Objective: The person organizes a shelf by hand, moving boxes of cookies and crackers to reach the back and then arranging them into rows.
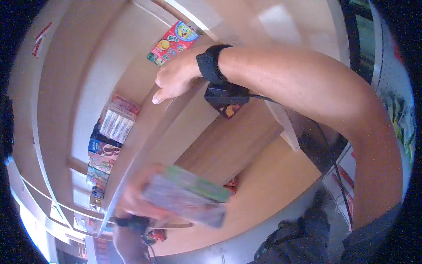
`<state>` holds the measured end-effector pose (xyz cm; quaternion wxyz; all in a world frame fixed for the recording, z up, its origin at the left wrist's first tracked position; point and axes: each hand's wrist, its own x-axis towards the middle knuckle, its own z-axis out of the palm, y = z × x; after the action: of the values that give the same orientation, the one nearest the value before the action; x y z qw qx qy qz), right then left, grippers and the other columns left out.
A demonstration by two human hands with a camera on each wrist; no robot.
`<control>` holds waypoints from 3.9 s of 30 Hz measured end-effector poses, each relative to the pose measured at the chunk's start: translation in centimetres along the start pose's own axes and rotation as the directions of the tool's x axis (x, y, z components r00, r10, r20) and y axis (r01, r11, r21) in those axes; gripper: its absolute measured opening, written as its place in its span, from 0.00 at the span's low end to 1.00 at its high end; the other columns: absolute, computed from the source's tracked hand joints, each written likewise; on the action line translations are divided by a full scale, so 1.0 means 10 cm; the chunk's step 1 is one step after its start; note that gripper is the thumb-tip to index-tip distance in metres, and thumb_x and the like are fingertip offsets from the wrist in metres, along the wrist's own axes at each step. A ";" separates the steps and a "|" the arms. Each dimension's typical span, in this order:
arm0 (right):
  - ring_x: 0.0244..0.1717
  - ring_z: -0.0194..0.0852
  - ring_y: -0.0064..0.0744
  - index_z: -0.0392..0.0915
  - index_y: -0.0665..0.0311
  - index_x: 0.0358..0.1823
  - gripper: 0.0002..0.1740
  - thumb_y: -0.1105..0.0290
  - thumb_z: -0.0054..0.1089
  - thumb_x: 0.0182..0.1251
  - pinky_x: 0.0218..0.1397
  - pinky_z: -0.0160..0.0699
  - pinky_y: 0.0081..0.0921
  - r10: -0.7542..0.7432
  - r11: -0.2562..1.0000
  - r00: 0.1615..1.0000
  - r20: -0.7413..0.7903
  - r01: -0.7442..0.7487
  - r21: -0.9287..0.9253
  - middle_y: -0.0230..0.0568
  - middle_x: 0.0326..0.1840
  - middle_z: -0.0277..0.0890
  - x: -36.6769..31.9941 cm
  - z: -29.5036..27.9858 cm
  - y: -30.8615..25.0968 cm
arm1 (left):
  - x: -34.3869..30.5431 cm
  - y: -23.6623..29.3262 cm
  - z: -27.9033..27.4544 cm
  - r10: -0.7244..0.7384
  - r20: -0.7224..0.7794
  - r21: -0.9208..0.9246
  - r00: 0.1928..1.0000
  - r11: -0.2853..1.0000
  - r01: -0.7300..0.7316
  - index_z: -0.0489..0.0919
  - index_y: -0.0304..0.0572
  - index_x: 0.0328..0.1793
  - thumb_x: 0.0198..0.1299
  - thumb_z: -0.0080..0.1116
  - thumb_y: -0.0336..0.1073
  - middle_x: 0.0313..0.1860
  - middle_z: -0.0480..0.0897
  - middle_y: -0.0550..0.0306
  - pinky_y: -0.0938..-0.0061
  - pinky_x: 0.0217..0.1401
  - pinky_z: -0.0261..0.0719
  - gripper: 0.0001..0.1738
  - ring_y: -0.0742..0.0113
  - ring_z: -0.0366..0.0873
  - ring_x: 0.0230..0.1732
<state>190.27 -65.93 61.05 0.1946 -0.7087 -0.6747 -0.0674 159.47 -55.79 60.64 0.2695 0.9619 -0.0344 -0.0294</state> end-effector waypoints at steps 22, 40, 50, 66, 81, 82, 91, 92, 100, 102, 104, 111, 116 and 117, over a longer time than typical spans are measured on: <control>0.65 0.83 0.57 0.85 0.68 0.62 0.35 0.42 0.46 0.83 0.68 0.81 0.52 0.002 0.999 0.998 -0.057 0.000 0.043 0.58 0.62 0.85 -0.17 -0.10 0.03 | 1.91 -0.85 -2.09 -0.146 -0.532 0.667 0.834 0.534 0.519 0.78 0.35 0.72 0.48 0.86 0.53 0.62 0.87 0.39 0.54 0.65 0.84 0.49 0.44 0.86 0.62; 0.56 0.84 0.54 0.88 0.64 0.53 0.33 0.40 0.50 0.81 0.61 0.81 0.49 0.055 0.998 0.997 -0.062 -0.056 -0.022 0.51 0.51 0.85 -0.03 -0.02 0.01 | 1.71 -1.06 -1.92 0.046 -0.548 0.715 0.835 0.544 0.439 0.67 0.41 0.84 0.56 0.82 0.44 0.72 0.80 0.38 0.56 0.78 0.75 0.51 0.44 0.78 0.73; 0.56 0.85 0.53 0.88 0.63 0.51 0.32 0.39 0.53 0.79 0.59 0.82 0.48 0.059 0.998 0.994 -0.094 -0.060 -0.012 0.52 0.51 0.87 -0.04 -0.02 -0.03 | 1.89 -1.07 -1.88 0.099 -0.560 0.716 0.823 0.557 0.421 0.68 0.41 0.83 0.53 0.84 0.45 0.73 0.79 0.38 0.57 0.78 0.75 0.53 0.44 0.78 0.74; 0.49 0.86 0.57 0.87 0.64 0.50 0.30 0.41 0.57 0.78 0.54 0.81 0.49 0.015 0.999 0.973 -0.231 -0.023 -0.032 0.53 0.44 0.88 -0.04 0.05 0.00 | 1.08 -1.02 -1.90 0.205 -0.784 0.440 0.586 0.849 0.293 0.79 0.36 0.73 0.75 0.66 0.57 0.60 0.86 0.46 0.63 0.65 0.82 0.34 0.55 0.85 0.61; 0.47 0.83 0.39 0.83 0.56 0.44 0.12 0.60 0.67 0.63 0.54 0.83 0.42 -0.792 0.605 0.439 -0.424 0.472 -0.641 0.36 0.45 0.83 -0.40 0.55 -0.26 | 0.67 -1.29 -1.55 -0.038 -0.812 -0.095 0.582 0.993 -0.069 0.86 0.35 0.51 0.81 0.55 0.60 0.31 0.86 0.57 0.78 0.27 0.73 0.30 0.75 0.80 0.26; 0.48 0.81 0.35 0.81 0.54 0.42 0.11 0.64 0.66 0.58 0.59 0.82 0.39 -0.846 0.511 0.474 -0.243 0.592 -0.624 0.33 0.43 0.81 -0.49 0.74 -0.32 | 0.68 -1.29 -1.55 -0.034 -0.794 -0.080 0.607 0.996 -0.048 0.86 0.35 0.51 0.81 0.55 0.61 0.31 0.86 0.57 0.78 0.27 0.73 0.31 0.75 0.80 0.26; 0.61 0.84 0.42 0.87 0.63 0.54 0.16 0.66 0.65 0.68 0.64 0.81 0.38 -0.088 0.891 0.984 -0.155 0.009 -0.454 0.47 0.52 0.88 -0.10 2.09 0.81 | 0.66 -1.29 -1.54 -0.007 -0.749 0.004 0.663 1.000 0.014 0.85 0.33 0.48 0.81 0.54 0.61 0.28 0.84 0.57 0.77 0.27 0.75 0.32 0.75 0.80 0.24; 0.61 0.84 0.42 0.87 0.63 0.54 0.16 0.66 0.65 0.68 0.64 0.81 0.38 -0.089 0.888 0.983 -0.164 0.004 -0.459 0.47 0.52 0.88 -0.02 1.99 0.82 | 0.66 -1.28 -1.53 -0.016 -0.740 -0.002 0.672 1.000 0.021 0.85 0.33 0.48 0.81 0.54 0.60 0.28 0.84 0.57 0.76 0.27 0.75 0.31 0.75 0.80 0.24; 0.60 0.85 0.43 0.84 0.64 0.58 0.22 0.60 0.69 0.66 0.61 0.82 0.37 0.034 0.989 0.999 -0.029 -0.038 -0.141 0.48 0.54 0.87 0.23 2.43 1.27 | 0.65 -1.38 -1.50 -0.023 -0.729 -0.034 0.684 0.999 -0.002 0.84 0.32 0.46 0.81 0.55 0.58 0.28 0.84 0.56 0.73 0.29 0.78 0.30 0.74 0.80 0.24; 0.60 0.85 0.44 0.83 0.64 0.58 0.24 0.59 0.70 0.65 0.60 0.83 0.36 0.051 0.996 0.999 0.003 -0.050 -0.079 0.49 0.55 0.87 0.30 2.55 1.33 | 0.64 -1.40 -1.51 -0.032 -0.726 -0.040 0.687 0.999 0.005 0.84 0.32 0.46 0.81 0.55 0.58 0.28 0.84 0.56 0.73 0.30 0.78 0.30 0.73 0.80 0.24; 0.59 0.85 0.44 0.83 0.64 0.59 0.25 0.57 0.71 0.65 0.60 0.83 0.36 0.062 0.998 0.997 0.035 -0.062 -0.010 0.49 0.55 0.87 0.36 2.66 1.42 | 0.63 -1.38 -1.49 -0.056 -0.694 0.002 0.718 0.997 0.079 0.84 0.33 0.46 0.81 0.55 0.58 0.28 0.84 0.56 0.72 0.31 0.79 0.30 0.73 0.80 0.25; 0.58 0.86 0.45 0.80 0.65 0.62 0.32 0.53 0.74 0.63 0.57 0.85 0.35 0.054 0.974 0.985 0.163 -0.088 0.209 0.51 0.58 0.87 0.41 2.97 1.64 | 0.68 -1.49 -1.49 -0.034 -0.688 -0.015 0.725 0.999 0.033 0.83 0.36 0.44 0.82 0.55 0.56 0.27 0.84 0.60 0.75 0.27 0.75 0.27 0.75 0.79 0.23; 0.59 0.85 0.51 0.75 0.61 0.63 0.45 0.40 0.83 0.51 0.55 0.85 0.49 0.010 0.951 0.968 0.251 0.068 -0.301 0.49 0.56 0.85 0.05 1.96 0.21 | 0.63 -1.47 -1.50 -0.033 -0.708 -0.017 0.705 0.999 0.030 0.83 0.32 0.44 0.80 0.56 0.57 0.28 0.85 0.55 0.70 0.30 0.80 0.30 0.71 0.82 0.24; 0.59 0.84 0.54 0.73 0.61 0.64 0.47 0.39 0.84 0.50 0.57 0.83 0.51 -0.064 0.962 0.961 0.268 0.131 -0.240 0.50 0.56 0.84 -0.05 1.77 -0.05 | 0.63 -1.49 -1.51 -0.035 -0.718 -0.023 0.695 0.999 0.027 0.83 0.32 0.44 0.80 0.56 0.57 0.28 0.85 0.55 0.70 0.30 0.80 0.30 0.71 0.82 0.24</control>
<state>186.80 -59.92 44.79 0.0088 -0.6963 -0.7142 -0.0705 167.62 -35.82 65.55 0.2660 0.8961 0.0901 0.3436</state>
